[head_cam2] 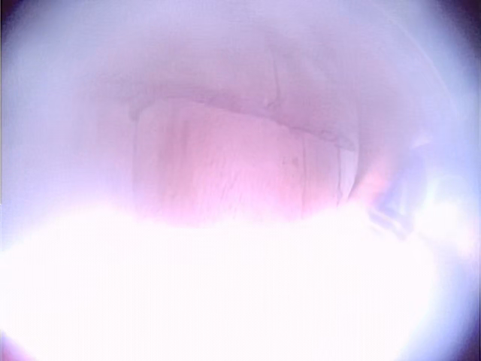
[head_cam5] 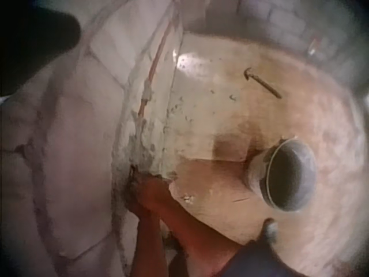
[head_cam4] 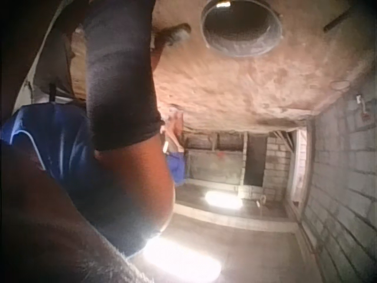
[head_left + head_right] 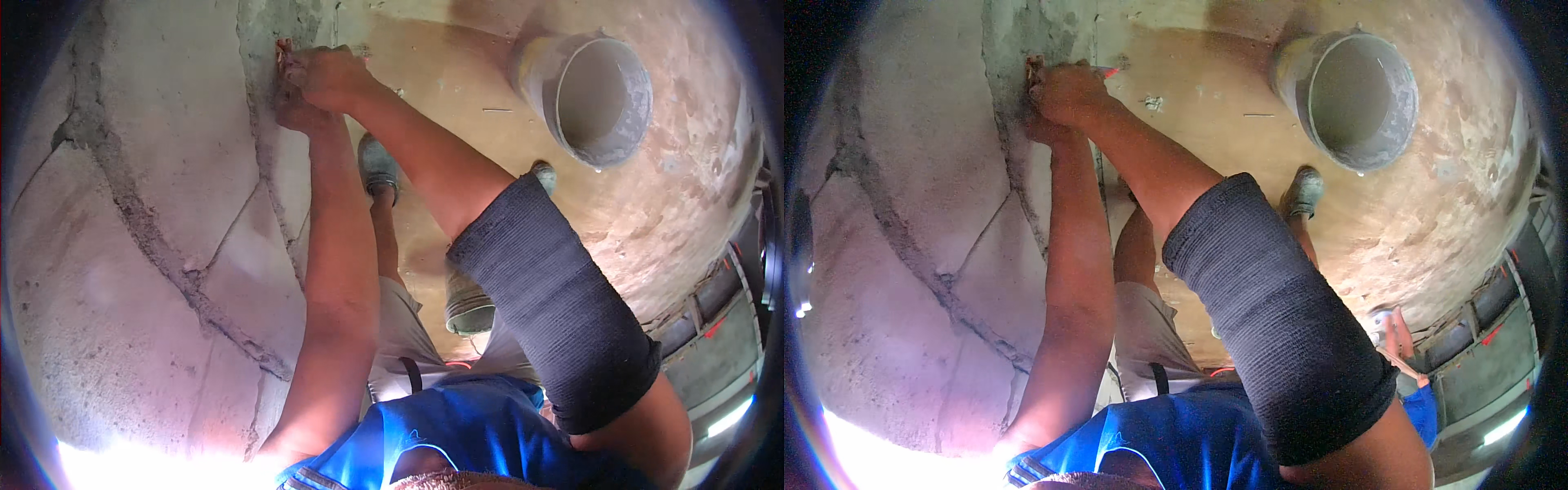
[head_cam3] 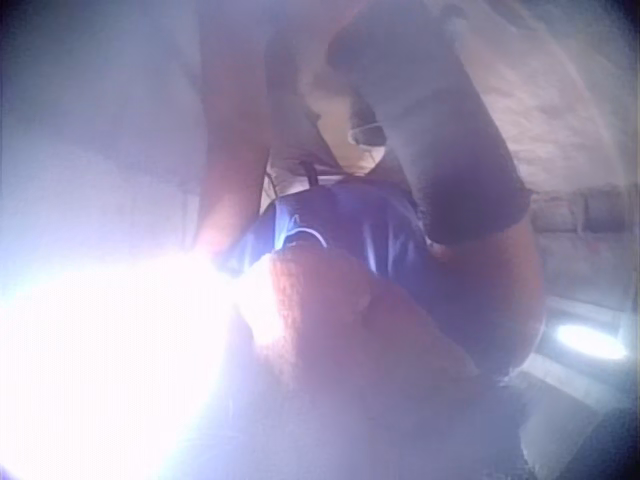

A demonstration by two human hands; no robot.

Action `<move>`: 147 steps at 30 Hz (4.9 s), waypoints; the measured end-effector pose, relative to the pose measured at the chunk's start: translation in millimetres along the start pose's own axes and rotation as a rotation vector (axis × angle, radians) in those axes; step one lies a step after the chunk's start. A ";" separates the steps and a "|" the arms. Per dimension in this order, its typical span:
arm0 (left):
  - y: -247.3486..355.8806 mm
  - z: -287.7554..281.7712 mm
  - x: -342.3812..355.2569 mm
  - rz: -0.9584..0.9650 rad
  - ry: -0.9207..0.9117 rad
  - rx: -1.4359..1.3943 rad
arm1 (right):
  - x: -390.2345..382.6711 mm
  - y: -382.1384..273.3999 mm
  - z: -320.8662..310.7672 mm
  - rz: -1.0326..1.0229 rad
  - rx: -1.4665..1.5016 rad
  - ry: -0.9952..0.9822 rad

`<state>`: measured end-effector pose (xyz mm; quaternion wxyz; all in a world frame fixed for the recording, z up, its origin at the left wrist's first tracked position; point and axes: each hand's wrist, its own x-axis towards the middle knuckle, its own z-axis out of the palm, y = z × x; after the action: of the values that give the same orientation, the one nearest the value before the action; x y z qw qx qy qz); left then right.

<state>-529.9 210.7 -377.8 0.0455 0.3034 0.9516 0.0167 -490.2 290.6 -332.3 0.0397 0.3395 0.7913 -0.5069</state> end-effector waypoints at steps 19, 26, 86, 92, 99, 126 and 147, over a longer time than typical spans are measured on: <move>-21.1 -11.0 -65.4 -0.880 -0.284 -1.467 | 15.8 115.7 26.3 0.030 -0.024 0.435; -28.9 -8.1 -97.3 -1.011 -0.344 -1.517 | 7.6 132.7 25.8 0.444 0.680 0.207; -89.7 -104.2 -259.0 -0.382 -0.790 -0.581 | -257.2 230.5 7.5 0.784 0.598 0.146; -82.9 -148.1 -294.3 -0.396 -0.827 -0.481 | -464.5 217.1 -112.1 1.271 0.747 0.128; -56.4 -164.4 -338.0 -0.138 -0.645 -0.315 | -644.7 234.8 -177.6 1.369 0.699 0.238; 239.6 -241.2 -417.3 -0.013 -0.789 -0.432 | -948.9 344.7 -434.6 0.997 0.770 0.677; 526.2 -222.3 -365.7 -0.187 -0.723 -0.551 | -845.7 532.9 -754.0 0.942 0.304 0.339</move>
<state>48.6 427.0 -97.4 0.4546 0.1794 0.8580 0.1580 677.9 631.7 -37.1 0.0852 0.7379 0.4655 -0.4813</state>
